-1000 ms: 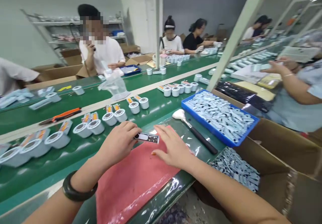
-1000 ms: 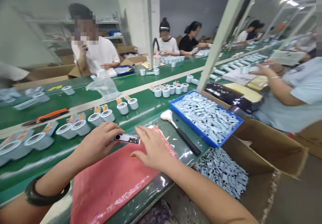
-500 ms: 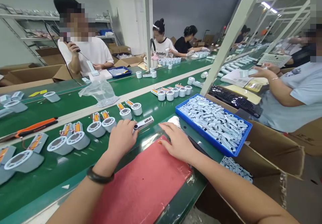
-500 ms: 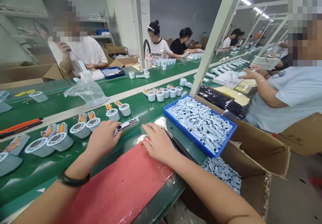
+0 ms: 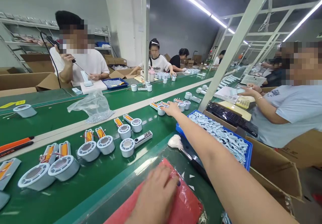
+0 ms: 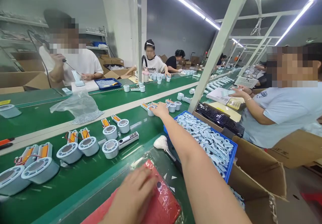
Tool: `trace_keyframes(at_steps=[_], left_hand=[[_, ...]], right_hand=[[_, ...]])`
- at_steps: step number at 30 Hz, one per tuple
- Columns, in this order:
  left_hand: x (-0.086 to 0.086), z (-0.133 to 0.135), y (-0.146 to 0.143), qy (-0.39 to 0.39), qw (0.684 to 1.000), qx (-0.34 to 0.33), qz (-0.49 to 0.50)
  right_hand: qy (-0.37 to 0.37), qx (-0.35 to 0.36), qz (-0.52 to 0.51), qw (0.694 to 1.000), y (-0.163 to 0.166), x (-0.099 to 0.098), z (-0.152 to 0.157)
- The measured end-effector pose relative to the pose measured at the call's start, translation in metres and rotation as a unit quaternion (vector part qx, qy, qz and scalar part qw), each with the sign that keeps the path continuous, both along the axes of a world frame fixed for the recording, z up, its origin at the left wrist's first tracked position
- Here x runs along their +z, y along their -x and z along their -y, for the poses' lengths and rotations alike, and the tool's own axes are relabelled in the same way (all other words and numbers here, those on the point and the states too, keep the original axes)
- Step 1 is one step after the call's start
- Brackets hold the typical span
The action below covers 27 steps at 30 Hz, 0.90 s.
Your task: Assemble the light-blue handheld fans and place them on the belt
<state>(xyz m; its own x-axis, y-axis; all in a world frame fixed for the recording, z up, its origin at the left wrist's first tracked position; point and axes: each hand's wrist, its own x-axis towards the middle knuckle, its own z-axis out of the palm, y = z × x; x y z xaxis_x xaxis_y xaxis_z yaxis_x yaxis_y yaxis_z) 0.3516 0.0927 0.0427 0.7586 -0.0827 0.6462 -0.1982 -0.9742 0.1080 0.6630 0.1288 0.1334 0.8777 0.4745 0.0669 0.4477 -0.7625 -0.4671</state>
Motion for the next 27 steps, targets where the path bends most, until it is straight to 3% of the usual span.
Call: trace_keyframes(at_steps=[3,7,15,23,27], left_hand=[[-0.017,0.007,-0.006,0.014,0.998,-0.054,0.024],[-0.021,-0.002,-0.009,0.049,0.998,-0.046,0.018],[-0.033,-0.003,-0.008,0.085,0.994,-0.069,-0.010],[-0.012,-0.013,0.004,0.137,0.983,-0.065,-0.108],[-0.003,-0.014,0.008,0.144,0.978,-0.066,-0.135]], right_hand=[[0.001,-0.053,-0.013,0.999,0.001,-0.020,-0.019],[-0.012,-0.093,-0.022,0.995,0.009,-0.036,-0.035],[-0.024,-0.100,-0.040,0.994,0.015,-0.030,-0.048],[-0.027,-0.058,-0.062,0.996,0.053,-0.035,-0.048],[-0.032,-0.029,-0.063,0.997,0.056,-0.036,-0.044]])
